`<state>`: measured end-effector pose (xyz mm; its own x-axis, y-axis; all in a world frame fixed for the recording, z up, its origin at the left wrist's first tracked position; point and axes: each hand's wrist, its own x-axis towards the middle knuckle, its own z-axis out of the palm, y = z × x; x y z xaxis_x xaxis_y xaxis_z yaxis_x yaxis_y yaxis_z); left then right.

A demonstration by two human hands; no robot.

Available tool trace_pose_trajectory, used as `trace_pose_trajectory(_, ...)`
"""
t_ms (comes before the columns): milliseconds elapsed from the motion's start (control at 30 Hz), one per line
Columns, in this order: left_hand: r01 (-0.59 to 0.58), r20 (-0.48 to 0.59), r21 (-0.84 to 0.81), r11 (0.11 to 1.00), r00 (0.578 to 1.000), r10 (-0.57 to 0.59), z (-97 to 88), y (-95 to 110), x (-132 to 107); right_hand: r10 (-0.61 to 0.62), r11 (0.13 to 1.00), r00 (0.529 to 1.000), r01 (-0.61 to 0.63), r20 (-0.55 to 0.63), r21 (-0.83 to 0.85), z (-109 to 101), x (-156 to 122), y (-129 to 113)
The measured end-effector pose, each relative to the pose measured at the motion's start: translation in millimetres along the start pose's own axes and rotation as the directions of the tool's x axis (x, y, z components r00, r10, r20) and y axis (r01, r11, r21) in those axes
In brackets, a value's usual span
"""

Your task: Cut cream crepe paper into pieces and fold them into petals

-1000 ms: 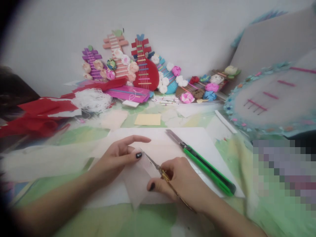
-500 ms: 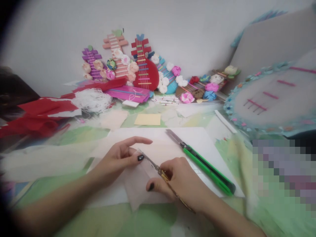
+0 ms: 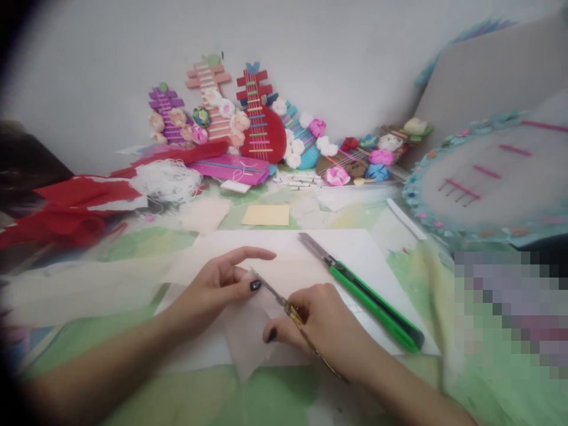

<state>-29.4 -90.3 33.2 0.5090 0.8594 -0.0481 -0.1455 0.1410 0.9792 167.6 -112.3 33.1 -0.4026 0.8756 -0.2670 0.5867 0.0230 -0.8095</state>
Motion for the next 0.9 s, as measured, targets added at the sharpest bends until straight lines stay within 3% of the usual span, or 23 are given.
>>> trace_pose_trajectory(667,0.014,-0.018,-0.003,1.0,1.0,-0.014,-0.8,-2,-1,0.065,0.998,0.997,-0.065,-0.051,-0.005,2,3,0)
trace_pose_trajectory(800,0.02,-0.099,-0.021,1.0,0.995,-0.022,-5.6,0,2,0.076,0.997,0.968,-0.072,-0.238,0.026,-6,8,5)
trace_pose_trajectory(900,0.007,-0.165,-0.052,0.999,0.986,-0.016,-11.1,-1,6,0.011,0.999,0.926,0.005,-0.378,0.042,-13,12,14)
